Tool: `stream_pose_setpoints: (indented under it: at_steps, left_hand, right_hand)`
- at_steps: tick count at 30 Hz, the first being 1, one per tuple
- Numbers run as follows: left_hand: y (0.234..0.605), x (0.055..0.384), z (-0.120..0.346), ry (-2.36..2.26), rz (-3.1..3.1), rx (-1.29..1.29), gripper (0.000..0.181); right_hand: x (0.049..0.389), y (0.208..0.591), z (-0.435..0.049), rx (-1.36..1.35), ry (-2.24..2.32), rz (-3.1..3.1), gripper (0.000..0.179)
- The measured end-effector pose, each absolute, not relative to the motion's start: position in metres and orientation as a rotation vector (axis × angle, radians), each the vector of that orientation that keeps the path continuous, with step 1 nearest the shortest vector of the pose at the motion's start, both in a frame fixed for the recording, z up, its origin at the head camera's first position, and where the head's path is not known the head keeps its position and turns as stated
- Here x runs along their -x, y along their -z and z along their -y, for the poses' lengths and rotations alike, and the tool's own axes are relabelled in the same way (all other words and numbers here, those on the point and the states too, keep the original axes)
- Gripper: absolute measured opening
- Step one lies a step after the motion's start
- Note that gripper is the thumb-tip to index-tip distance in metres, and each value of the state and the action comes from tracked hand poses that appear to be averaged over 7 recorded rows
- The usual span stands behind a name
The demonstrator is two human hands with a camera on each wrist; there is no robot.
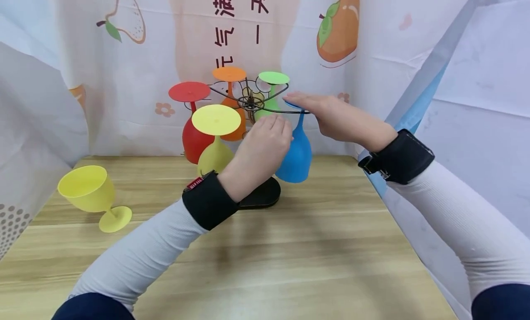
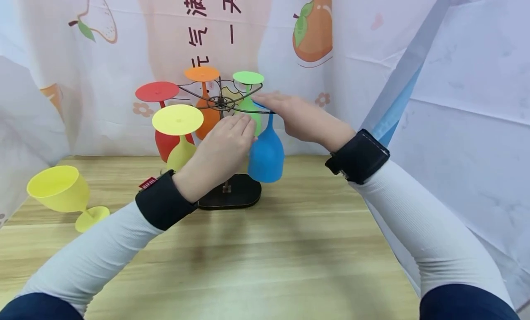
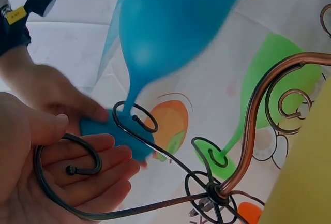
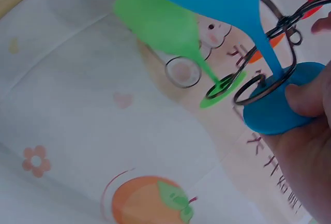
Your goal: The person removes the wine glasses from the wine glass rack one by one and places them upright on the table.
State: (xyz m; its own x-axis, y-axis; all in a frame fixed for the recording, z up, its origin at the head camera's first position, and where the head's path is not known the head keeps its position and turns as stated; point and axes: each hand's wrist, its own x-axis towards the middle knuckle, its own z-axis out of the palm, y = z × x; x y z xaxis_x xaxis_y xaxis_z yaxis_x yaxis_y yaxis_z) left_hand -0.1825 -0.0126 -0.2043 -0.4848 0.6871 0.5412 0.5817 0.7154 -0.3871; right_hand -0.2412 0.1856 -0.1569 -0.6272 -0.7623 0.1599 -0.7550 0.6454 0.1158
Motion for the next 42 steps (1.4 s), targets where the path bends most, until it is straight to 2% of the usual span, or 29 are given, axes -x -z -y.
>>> stream_pose_setpoints:
  at_steps: [4,8,12,16,24,27,30,34,38,42]
  left_hand:
    - [0.201,0.181,0.013,-0.195,2.235,0.973,0.044]
    - [0.2,0.181,0.013,-0.2,2.24,0.968,0.035]
    - [0.2,0.18,0.014,-0.197,2.24,0.955,0.03]
    - [0.199,0.179,0.015,-0.175,2.249,0.931,0.031]
    - [0.204,0.174,0.017,-0.083,2.128,0.9,0.04]
    - [0.213,0.163,0.02,0.006,1.894,0.967,0.038]
    - [0.234,0.148,0.028,0.16,1.727,1.036,0.027]
    - [0.275,0.131,0.038,0.485,1.857,1.024,0.028]
    - [0.307,0.121,0.044,0.876,2.128,0.785,0.039]
    - [0.32,0.114,0.048,1.24,2.178,0.643,0.046]
  right_hand:
    - [0.249,0.147,-0.173,-1.221,0.061,2.714,0.071]
    - [0.271,0.142,-0.168,-1.184,-0.104,2.741,0.073]
    - [0.287,0.145,-0.179,-1.108,-0.189,2.694,0.073]
    - [0.286,0.154,-0.2,-1.029,-0.213,2.661,0.067]
    - [0.251,0.197,-0.237,-0.814,-0.553,2.614,0.054]
    - [0.229,0.216,-0.25,-0.76,-0.748,2.563,0.053]
    - [0.211,0.241,-0.253,-0.719,-0.925,2.513,0.054]
    - [0.192,0.278,-0.243,-0.669,-1.221,2.453,0.053]
    - [0.177,0.312,-0.219,-0.523,-1.576,2.384,0.052]
    - [0.161,0.337,-0.192,-0.294,-2.02,2.141,0.052]
